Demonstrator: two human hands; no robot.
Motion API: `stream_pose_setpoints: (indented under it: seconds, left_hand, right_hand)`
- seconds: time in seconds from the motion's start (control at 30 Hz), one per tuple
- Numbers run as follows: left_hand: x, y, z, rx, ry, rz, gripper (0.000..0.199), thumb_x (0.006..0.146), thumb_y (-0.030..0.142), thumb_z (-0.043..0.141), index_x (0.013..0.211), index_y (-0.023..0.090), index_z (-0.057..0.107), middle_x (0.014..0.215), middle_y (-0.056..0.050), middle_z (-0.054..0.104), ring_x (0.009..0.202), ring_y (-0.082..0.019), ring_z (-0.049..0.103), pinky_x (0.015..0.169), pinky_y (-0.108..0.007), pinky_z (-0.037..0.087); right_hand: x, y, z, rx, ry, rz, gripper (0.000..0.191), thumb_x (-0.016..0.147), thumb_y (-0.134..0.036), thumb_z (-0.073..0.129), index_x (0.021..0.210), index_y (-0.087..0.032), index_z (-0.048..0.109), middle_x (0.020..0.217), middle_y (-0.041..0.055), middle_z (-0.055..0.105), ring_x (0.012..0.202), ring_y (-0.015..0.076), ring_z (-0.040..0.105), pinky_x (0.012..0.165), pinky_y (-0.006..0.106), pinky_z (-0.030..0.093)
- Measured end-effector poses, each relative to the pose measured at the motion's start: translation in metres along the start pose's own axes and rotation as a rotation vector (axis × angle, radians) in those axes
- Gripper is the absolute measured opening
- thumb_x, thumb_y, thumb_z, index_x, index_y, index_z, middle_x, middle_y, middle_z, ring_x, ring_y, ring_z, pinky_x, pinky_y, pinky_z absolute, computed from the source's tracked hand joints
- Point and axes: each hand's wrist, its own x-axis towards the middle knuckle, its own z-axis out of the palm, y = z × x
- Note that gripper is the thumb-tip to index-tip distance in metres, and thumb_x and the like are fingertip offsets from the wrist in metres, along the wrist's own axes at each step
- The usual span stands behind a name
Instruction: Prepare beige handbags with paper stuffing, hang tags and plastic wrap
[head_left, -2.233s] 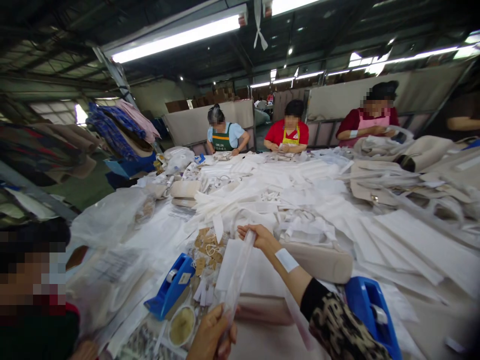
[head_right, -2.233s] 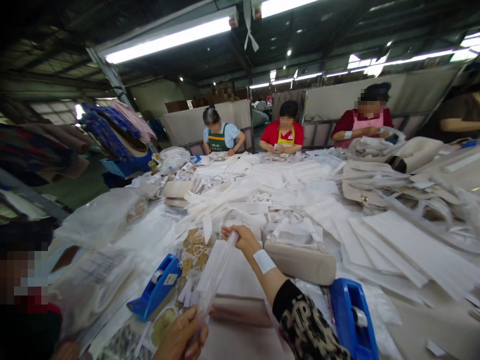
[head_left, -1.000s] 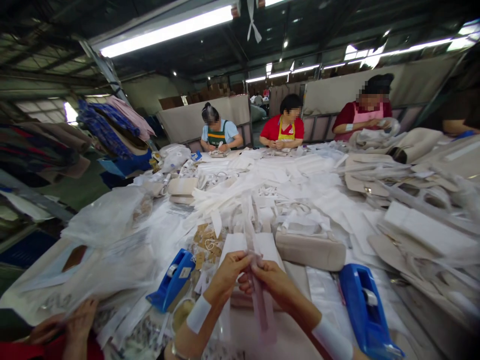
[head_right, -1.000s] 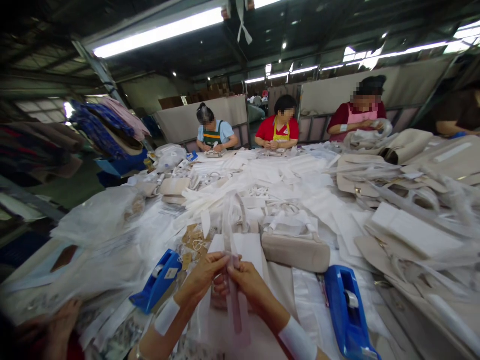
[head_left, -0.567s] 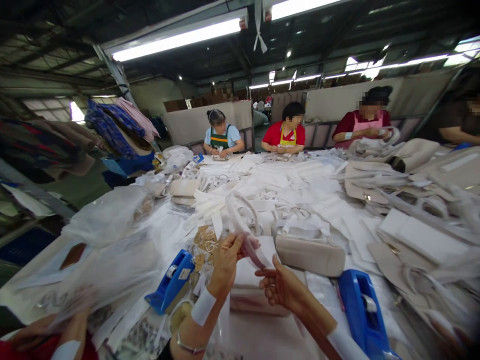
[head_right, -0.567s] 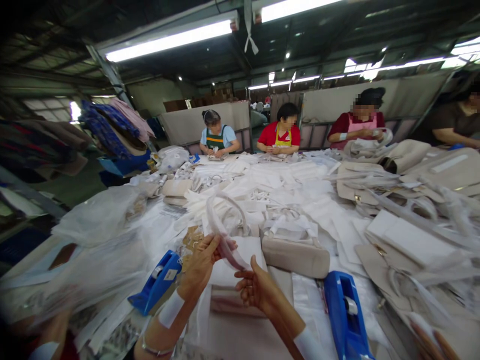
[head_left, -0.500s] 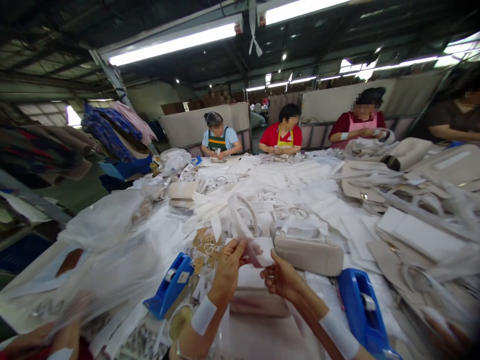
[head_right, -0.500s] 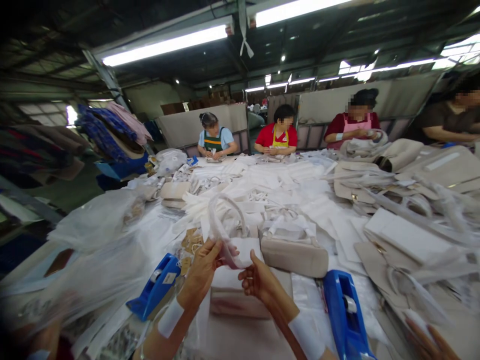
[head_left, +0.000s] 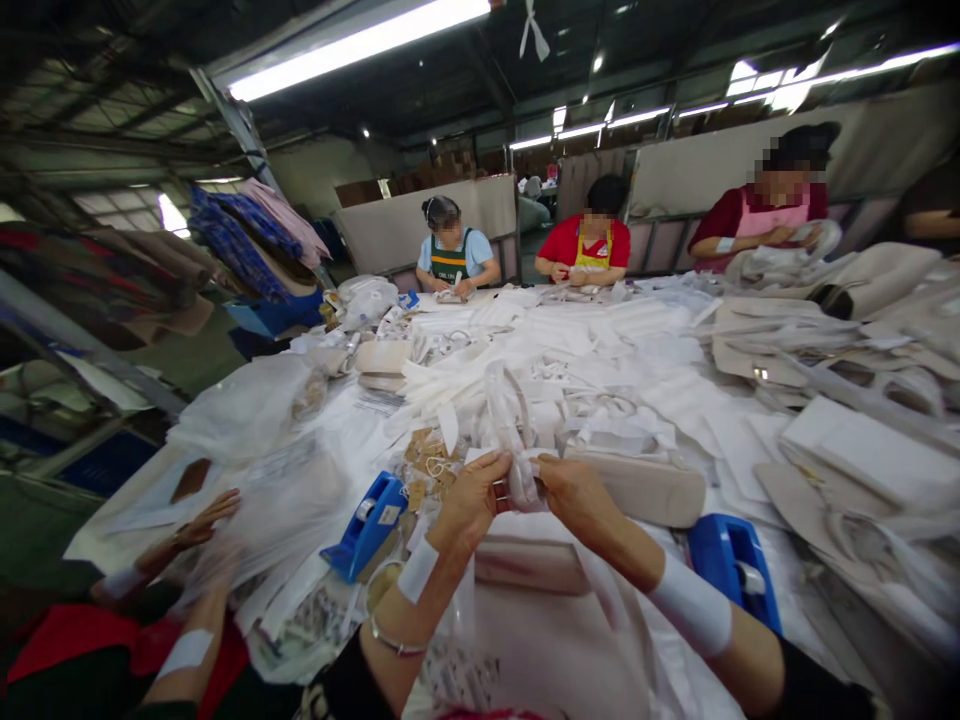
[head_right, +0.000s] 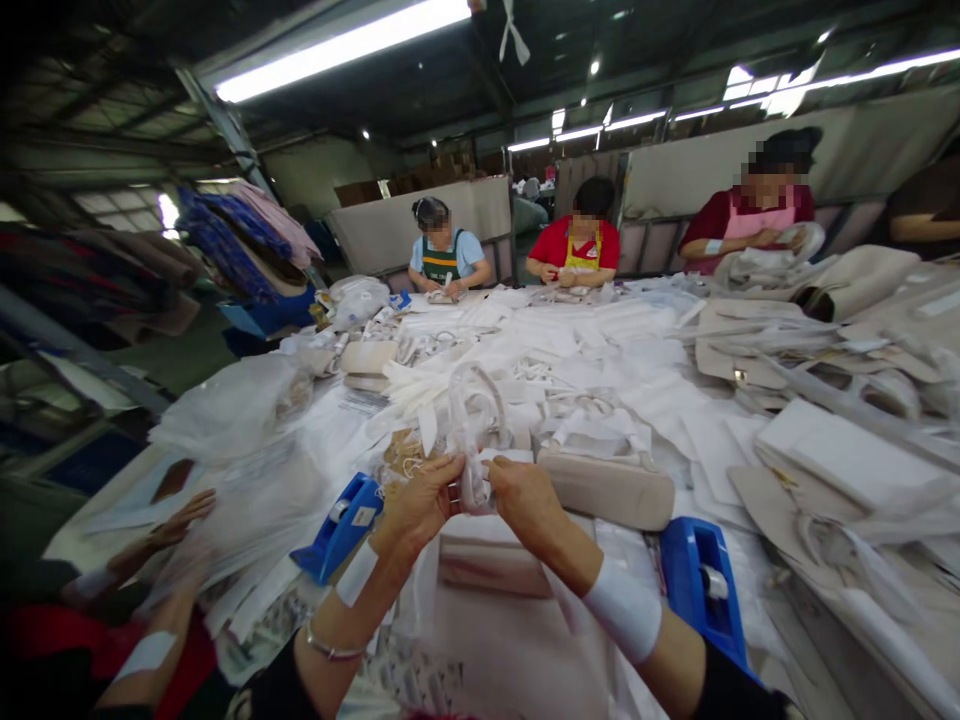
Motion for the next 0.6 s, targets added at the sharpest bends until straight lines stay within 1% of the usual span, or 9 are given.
stream_pose_setpoints:
  seconds: [0.1, 0.2, 0.3, 0.37, 0.4, 0.47, 0.53, 0.6]
  left_hand:
    - [-0.003, 0.004, 0.004, -0.003, -0.027, -0.046, 0.036, 0.067, 0.035, 0.082, 0.094, 0.014, 0.072, 0.073, -0.004, 0.068, 0.058, -0.013, 0.061, 0.057, -0.027, 0.052]
    - [-0.006, 0.009, 0.009, 0.003, -0.015, -0.026, 0.036, 0.062, 0.034, 0.086, 0.088, 0.014, 0.071, 0.069, -0.001, 0.065, 0.057, -0.012, 0.059, 0.058, -0.026, 0.052]
    - [-0.009, 0.012, 0.016, 0.039, -0.015, 0.031, 0.038, 0.059, 0.036, 0.087, 0.086, 0.014, 0.072, 0.071, -0.001, 0.065, 0.058, -0.011, 0.058, 0.057, -0.025, 0.050]
    - [-0.009, 0.013, 0.021, 0.046, -0.011, 0.088, 0.037, 0.059, 0.036, 0.086, 0.084, 0.014, 0.072, 0.072, -0.001, 0.065, 0.058, -0.010, 0.057, 0.056, -0.023, 0.048]
    - [-0.009, 0.013, 0.024, 0.034, -0.005, 0.126, 0.035, 0.059, 0.034, 0.086, 0.083, 0.013, 0.072, 0.071, -0.001, 0.066, 0.059, -0.010, 0.057, 0.056, -0.022, 0.047]
    - [-0.008, 0.012, 0.029, -0.007, 0.009, 0.212, 0.031, 0.059, 0.031, 0.086, 0.081, 0.013, 0.071, 0.070, -0.001, 0.066, 0.062, -0.011, 0.058, 0.059, -0.021, 0.046]
    - [-0.007, 0.012, 0.033, -0.043, 0.020, 0.282, 0.029, 0.059, 0.028, 0.085, 0.080, 0.013, 0.070, 0.070, -0.001, 0.067, 0.067, -0.013, 0.061, 0.064, -0.022, 0.046]
    - [-0.006, 0.013, 0.036, -0.063, 0.024, 0.318, 0.028, 0.060, 0.026, 0.083, 0.081, 0.014, 0.070, 0.072, -0.001, 0.068, 0.072, -0.014, 0.063, 0.068, -0.022, 0.047]
  right_hand:
    - [0.001, -0.006, -0.008, -0.138, 0.067, -0.127, 0.024, 0.089, -0.003, 0.044, 0.089, -0.015, 0.065, 0.081, 0.0063, 0.066, 0.071, 0.0163, 0.060, 0.061, 0.026, 0.035]
    - [0.002, -0.011, -0.016, -0.232, 0.159, -0.208, 0.023, 0.090, -0.002, 0.045, 0.084, -0.015, 0.063, 0.076, 0.0058, 0.063, 0.066, 0.0167, 0.057, 0.059, 0.027, 0.033]
    - [0.002, -0.012, -0.021, -0.277, 0.229, -0.231, 0.023, 0.088, 0.000, 0.046, 0.081, -0.015, 0.061, 0.075, 0.0055, 0.061, 0.066, 0.0169, 0.055, 0.057, 0.028, 0.032]
    - [0.003, -0.012, -0.024, -0.230, 0.236, -0.198, 0.024, 0.087, 0.000, 0.045, 0.079, -0.016, 0.060, 0.075, 0.0048, 0.061, 0.066, 0.0161, 0.055, 0.057, 0.027, 0.032]
    - [0.003, -0.013, -0.026, -0.170, 0.239, -0.169, 0.024, 0.085, 0.001, 0.045, 0.077, -0.016, 0.060, 0.075, 0.0043, 0.061, 0.065, 0.0156, 0.054, 0.058, 0.026, 0.034]
    - [0.003, -0.013, -0.029, 0.039, 0.256, -0.092, 0.024, 0.082, 0.000, 0.045, 0.079, -0.017, 0.062, 0.075, 0.0032, 0.063, 0.068, 0.0148, 0.056, 0.061, 0.025, 0.038]
    - [0.002, -0.013, -0.032, 0.330, 0.277, 0.024, 0.023, 0.081, -0.004, 0.048, 0.085, -0.018, 0.065, 0.080, 0.0022, 0.067, 0.073, 0.0144, 0.061, 0.067, 0.025, 0.044]
    - [0.000, -0.014, -0.034, 0.622, 0.286, 0.170, 0.021, 0.079, -0.012, 0.054, 0.094, -0.019, 0.068, 0.087, 0.0015, 0.071, 0.077, 0.0151, 0.064, 0.072, 0.026, 0.048]
